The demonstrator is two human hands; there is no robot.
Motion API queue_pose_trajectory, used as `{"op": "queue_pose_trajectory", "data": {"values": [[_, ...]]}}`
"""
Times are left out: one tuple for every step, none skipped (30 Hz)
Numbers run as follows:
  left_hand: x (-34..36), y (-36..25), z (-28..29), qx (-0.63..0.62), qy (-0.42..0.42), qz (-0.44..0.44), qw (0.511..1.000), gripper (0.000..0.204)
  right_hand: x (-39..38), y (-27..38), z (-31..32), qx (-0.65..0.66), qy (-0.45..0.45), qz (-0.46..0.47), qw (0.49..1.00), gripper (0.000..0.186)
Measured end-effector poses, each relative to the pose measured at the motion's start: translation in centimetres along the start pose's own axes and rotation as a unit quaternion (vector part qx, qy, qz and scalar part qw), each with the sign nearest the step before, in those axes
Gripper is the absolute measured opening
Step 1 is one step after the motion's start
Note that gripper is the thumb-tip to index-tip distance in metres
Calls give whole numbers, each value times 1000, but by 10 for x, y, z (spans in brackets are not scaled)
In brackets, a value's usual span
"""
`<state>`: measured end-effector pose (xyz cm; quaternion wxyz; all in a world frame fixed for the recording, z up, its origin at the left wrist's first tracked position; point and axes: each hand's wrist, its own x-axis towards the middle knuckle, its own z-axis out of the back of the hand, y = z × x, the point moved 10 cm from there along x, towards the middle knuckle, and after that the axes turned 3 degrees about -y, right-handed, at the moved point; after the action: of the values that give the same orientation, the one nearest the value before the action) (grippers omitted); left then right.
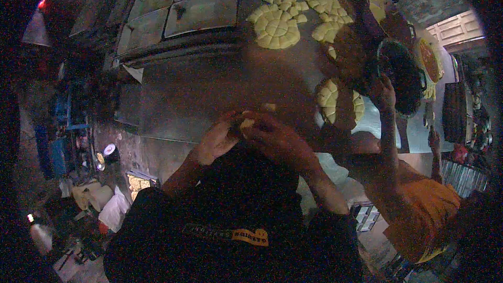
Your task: The person prepares bread dough by hand, portioning small pieces, filling them from a container, and placing the shaped dough onto baking trays on a work table.
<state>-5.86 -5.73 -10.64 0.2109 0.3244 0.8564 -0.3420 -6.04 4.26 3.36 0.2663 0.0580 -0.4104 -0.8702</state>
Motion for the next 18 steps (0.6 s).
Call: {"op": "queue_pose_trajectory", "data": {"values": [[0,1,-7,21,-3,6,1000,17,-6,0,8,-5,-29,9,1000,26],[1,-2,-12,45,-2,-25,999,18,-10,-2,16,-11,-57,19,998,26],[1,-5,-18,75,2,-54,996,19,-16,-24,18,44,-85,-63,993,24],[-1,-9,-28,102,2,-86,991,20,-24,-49,13,100,-108,-142,979,23],[-9,-20,-46,211,25,-156,965,22,-35,-71,11,156,-129,-219,954,21],[-23,-36,-76,316,48,-222,921,23,-36,-71,18,166,-109,-222,955,20],[-33,-42,-100,413,70,-284,863,25,-34,-70,30,174,-85,-225,955,19],[-33,-39,-105,435,55,-302,846,25,-35,-71,37,182,-63,-228,955,17],[-34,-34,-112,461,39,-319,827,25,-38,-76,42,187,-69,-215,956,18],[-33,-30,-119,486,24,-336,807,25,-42,-82,45,191,-77,-202,957,19],[-24,-23,-112,438,1,-300,847,23,-46,-87,49,196,-84,-189,958,19],[-14,-14,-105,386,-22,-263,884,20,-49,-88,59,115,-94,-160,976,21],[-6,-4,-98,331,-45,-225,915,18,-51,-88,68,33,-104,-130,986,23],[0,1,-92,333,-74,-196,919,16,-51,-84,75,17,-115,-100,988,24],[5,4,-87,335,-103,-166,922,15,-53,-80,82,-1,-127,-71,989,25],[8,8,-83,335,-133,-136,923,15,-51,-72,88,48,-142,-43,988,25],[10,9,-88,382,-142,-134,903,18,-51,-66,95,97,-157,-14,983,25],[9,9,-94,427,-151,-131,882,21,-54,-76,91,70,-138,-29,988,25]]}}
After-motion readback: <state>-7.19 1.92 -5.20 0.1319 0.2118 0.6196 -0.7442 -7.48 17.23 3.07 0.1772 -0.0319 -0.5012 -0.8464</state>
